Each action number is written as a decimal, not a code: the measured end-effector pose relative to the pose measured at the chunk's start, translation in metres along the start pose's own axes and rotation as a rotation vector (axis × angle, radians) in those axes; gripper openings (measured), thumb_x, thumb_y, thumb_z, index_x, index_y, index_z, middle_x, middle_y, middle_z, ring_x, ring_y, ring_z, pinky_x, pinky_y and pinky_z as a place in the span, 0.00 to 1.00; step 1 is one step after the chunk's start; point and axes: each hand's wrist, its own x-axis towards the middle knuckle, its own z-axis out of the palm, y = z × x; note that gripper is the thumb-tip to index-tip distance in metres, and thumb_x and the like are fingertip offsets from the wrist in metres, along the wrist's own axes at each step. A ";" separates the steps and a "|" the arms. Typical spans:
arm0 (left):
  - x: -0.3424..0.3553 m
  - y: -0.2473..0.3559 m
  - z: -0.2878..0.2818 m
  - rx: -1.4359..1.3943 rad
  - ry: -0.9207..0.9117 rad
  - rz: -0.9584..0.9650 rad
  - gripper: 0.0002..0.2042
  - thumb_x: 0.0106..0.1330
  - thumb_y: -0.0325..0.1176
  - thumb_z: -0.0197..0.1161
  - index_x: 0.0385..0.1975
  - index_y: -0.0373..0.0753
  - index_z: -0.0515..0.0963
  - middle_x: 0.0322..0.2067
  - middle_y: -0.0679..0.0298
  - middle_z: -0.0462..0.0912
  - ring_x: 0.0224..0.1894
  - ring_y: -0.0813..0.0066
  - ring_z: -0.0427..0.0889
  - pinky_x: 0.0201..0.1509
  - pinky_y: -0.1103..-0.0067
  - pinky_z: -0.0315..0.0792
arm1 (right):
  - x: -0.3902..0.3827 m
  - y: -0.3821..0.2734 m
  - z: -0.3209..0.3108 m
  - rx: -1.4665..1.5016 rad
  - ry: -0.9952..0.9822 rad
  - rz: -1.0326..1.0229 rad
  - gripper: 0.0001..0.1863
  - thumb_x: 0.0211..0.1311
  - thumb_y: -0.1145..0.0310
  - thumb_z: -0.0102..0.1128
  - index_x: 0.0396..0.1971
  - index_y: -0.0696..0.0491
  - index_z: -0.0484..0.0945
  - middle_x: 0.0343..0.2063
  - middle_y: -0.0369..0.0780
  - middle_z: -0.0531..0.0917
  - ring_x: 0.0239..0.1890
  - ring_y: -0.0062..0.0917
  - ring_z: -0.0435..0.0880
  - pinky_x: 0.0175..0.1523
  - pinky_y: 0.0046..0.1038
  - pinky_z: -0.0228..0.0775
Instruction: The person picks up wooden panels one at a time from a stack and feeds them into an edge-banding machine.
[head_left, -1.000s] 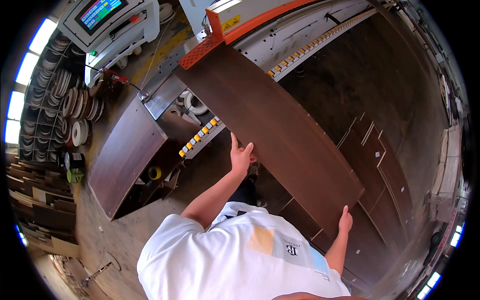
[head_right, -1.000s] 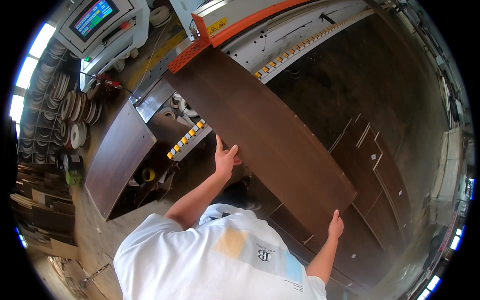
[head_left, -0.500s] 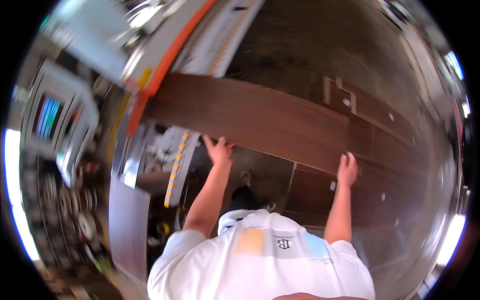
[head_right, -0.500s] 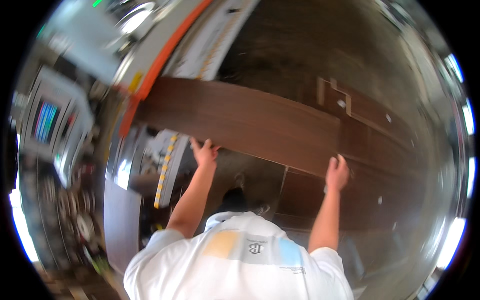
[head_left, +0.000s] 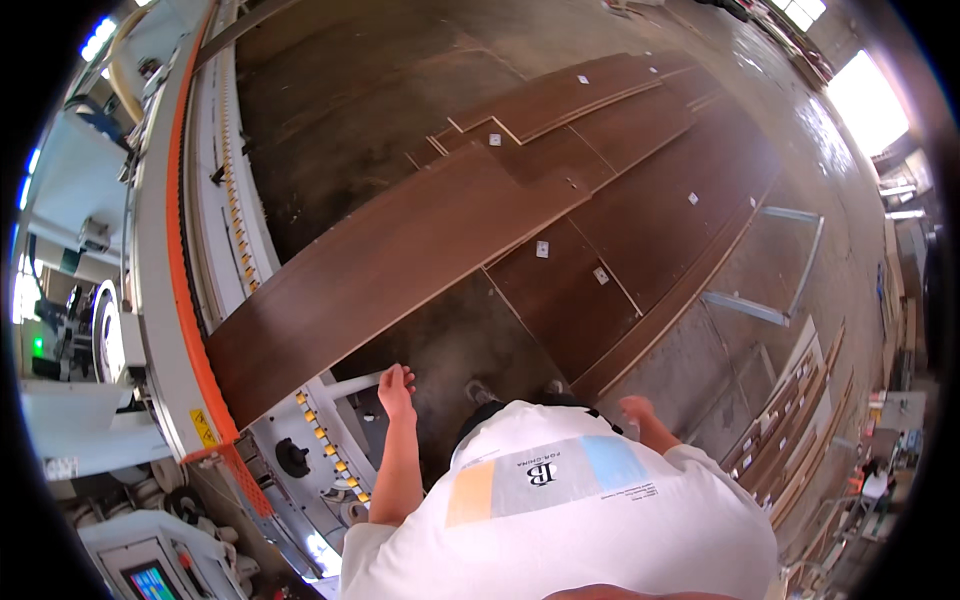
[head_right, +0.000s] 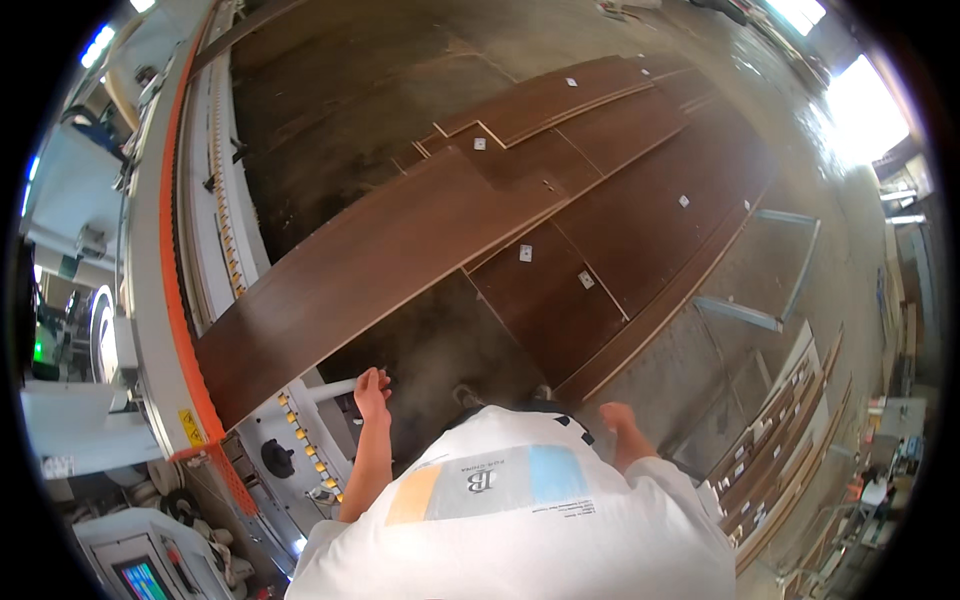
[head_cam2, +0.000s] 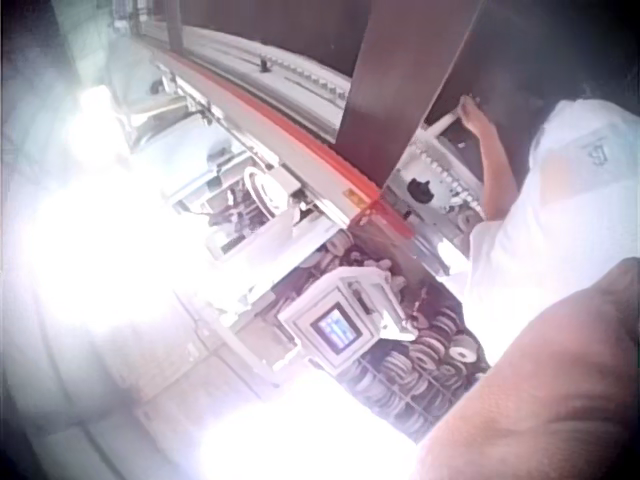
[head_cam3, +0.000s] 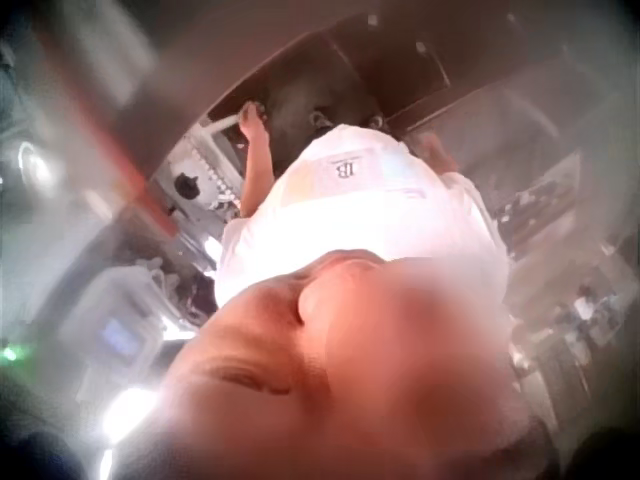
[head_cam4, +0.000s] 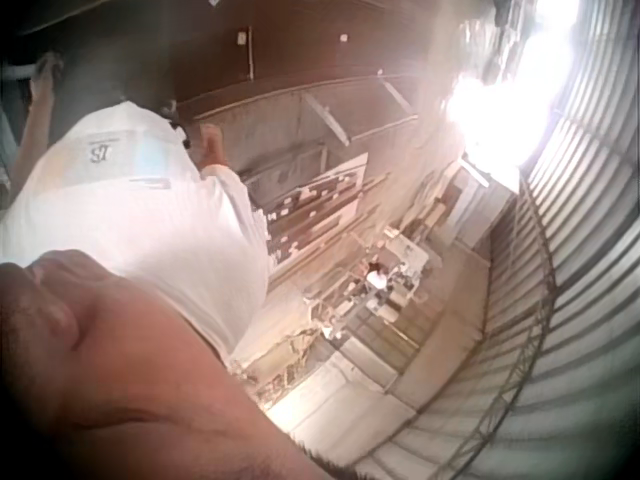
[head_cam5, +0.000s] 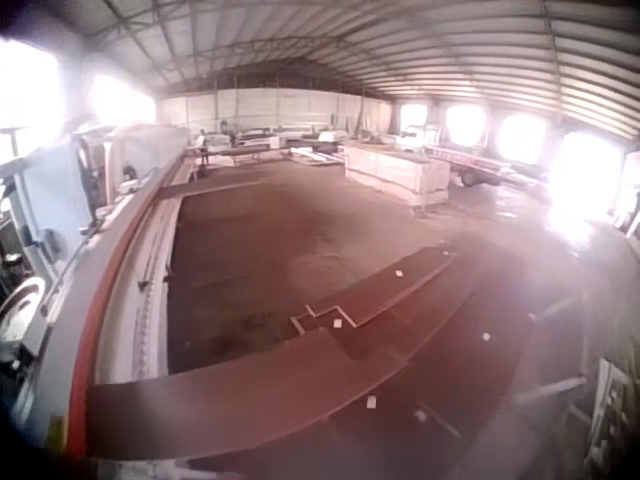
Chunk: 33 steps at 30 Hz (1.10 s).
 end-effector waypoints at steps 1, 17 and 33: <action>0.007 -0.004 -0.001 0.016 -0.005 -0.002 0.07 0.73 0.36 0.61 0.44 0.43 0.79 0.35 0.71 0.85 0.33 0.81 0.83 0.30 0.83 0.71 | -0.008 0.001 0.007 -0.210 0.083 -0.110 0.16 0.62 0.55 0.59 0.43 0.46 0.86 0.49 0.43 0.85 0.51 0.32 0.84 0.56 0.30 0.76; 0.077 0.006 0.075 0.643 -0.292 0.019 0.11 0.70 0.39 0.62 0.40 0.37 0.78 0.26 0.65 0.82 0.22 0.80 0.79 0.23 0.84 0.70 | 0.107 -0.120 -0.072 0.967 0.237 0.112 0.20 0.63 0.52 0.63 0.30 0.57 0.84 0.27 0.38 0.87 0.27 0.22 0.84 0.30 0.26 0.74; 0.210 0.086 0.229 0.883 -0.619 -0.276 0.14 0.71 0.42 0.59 0.50 0.42 0.78 0.38 0.65 0.85 0.32 0.79 0.81 0.33 0.79 0.73 | 0.180 -0.161 -0.157 1.098 0.105 0.415 0.27 0.68 0.45 0.57 0.29 0.56 0.88 0.17 0.38 0.80 0.18 0.23 0.77 0.23 0.30 0.67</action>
